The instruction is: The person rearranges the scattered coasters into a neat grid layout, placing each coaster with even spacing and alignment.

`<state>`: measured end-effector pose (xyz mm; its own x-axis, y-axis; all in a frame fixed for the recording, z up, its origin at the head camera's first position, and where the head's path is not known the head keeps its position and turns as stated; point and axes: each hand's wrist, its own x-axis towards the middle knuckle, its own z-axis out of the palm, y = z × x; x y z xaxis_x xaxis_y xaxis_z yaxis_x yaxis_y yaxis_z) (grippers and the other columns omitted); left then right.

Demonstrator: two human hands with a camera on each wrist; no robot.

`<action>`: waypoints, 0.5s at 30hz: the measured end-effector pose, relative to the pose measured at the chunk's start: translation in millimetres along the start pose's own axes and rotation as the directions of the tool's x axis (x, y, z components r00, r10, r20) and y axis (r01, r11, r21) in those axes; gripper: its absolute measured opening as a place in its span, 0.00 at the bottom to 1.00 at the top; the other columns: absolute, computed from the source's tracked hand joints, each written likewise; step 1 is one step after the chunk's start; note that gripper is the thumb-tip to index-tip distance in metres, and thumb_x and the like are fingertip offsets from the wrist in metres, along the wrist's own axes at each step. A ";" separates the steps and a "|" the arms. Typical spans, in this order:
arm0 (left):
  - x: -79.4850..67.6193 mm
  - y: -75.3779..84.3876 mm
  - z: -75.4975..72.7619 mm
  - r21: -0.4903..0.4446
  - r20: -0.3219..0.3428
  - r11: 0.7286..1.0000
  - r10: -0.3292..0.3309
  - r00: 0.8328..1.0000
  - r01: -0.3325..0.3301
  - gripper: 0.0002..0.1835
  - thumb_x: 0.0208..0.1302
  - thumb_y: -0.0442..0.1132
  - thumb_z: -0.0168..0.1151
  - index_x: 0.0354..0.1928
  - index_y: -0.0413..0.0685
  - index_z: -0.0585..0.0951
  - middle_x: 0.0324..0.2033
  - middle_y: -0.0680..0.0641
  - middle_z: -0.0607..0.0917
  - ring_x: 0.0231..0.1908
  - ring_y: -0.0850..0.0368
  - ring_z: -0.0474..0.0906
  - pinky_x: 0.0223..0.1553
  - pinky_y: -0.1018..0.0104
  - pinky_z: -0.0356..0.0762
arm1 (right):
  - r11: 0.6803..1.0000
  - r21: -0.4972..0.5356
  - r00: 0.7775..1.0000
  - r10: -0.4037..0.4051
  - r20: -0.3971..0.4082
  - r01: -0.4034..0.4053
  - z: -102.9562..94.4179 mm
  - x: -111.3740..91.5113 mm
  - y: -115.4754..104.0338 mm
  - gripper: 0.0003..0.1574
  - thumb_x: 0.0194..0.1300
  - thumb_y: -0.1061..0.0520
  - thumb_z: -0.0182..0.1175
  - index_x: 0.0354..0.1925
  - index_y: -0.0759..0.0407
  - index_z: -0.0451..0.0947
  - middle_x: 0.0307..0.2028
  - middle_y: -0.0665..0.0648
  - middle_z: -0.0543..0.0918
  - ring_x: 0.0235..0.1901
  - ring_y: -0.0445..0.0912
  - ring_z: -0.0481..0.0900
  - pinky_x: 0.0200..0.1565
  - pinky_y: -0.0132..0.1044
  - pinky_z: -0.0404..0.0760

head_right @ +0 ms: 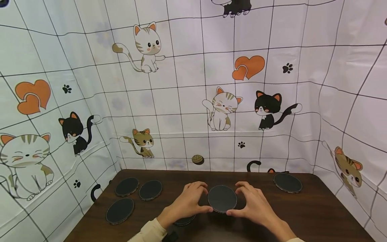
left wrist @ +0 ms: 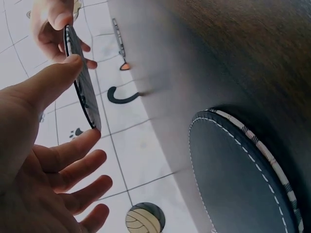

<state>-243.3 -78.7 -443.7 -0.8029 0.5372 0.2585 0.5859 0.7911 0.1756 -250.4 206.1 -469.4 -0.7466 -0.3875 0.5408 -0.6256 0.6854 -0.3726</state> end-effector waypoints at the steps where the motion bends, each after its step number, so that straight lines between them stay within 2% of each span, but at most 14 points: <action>1: -0.7 -0.5 -0.1 -0.001 0.002 1.000 -0.001 1.000 0.001 0.30 0.61 0.68 0.66 0.52 0.53 0.80 0.64 0.53 0.72 0.65 0.55 0.67 0.66 0.49 0.62 | 1.000 0.001 1.000 -0.003 0.001 0.003 0.7 -0.2 -0.4 0.40 0.41 0.23 0.76 0.41 0.49 0.81 0.58 0.53 0.77 0.50 0.58 0.80 0.53 0.65 0.71; 8: -5.4 -5.0 -2.0 -0.055 0.032 0.998 0.006 0.999 -0.004 0.28 0.62 0.66 0.67 0.52 0.53 0.81 0.64 0.52 0.73 0.64 0.54 0.69 0.66 0.48 0.63 | 1.000 0.008 1.000 -0.013 0.014 0.013 2.5 -1.1 -3.2 0.40 0.42 0.23 0.76 0.42 0.49 0.82 0.58 0.52 0.77 0.50 0.56 0.79 0.53 0.65 0.71; 15: -5.9 -12.7 0.9 -0.118 0.073 0.993 0.000 0.997 0.009 0.24 0.63 0.62 0.69 0.51 0.53 0.82 0.64 0.53 0.73 0.63 0.54 0.70 0.65 0.45 0.63 | 1.000 0.001 0.998 0.015 0.060 -0.015 9.6 -3.0 -1.2 0.44 0.42 0.21 0.74 0.45 0.49 0.83 0.58 0.51 0.77 0.50 0.55 0.79 0.54 0.65 0.71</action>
<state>-246.1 -91.6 -448.4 -0.8090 0.5568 0.1883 0.5875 0.7560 0.2885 -249.6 200.5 -477.8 -0.7681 -0.4135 0.4889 -0.6147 0.6902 -0.3818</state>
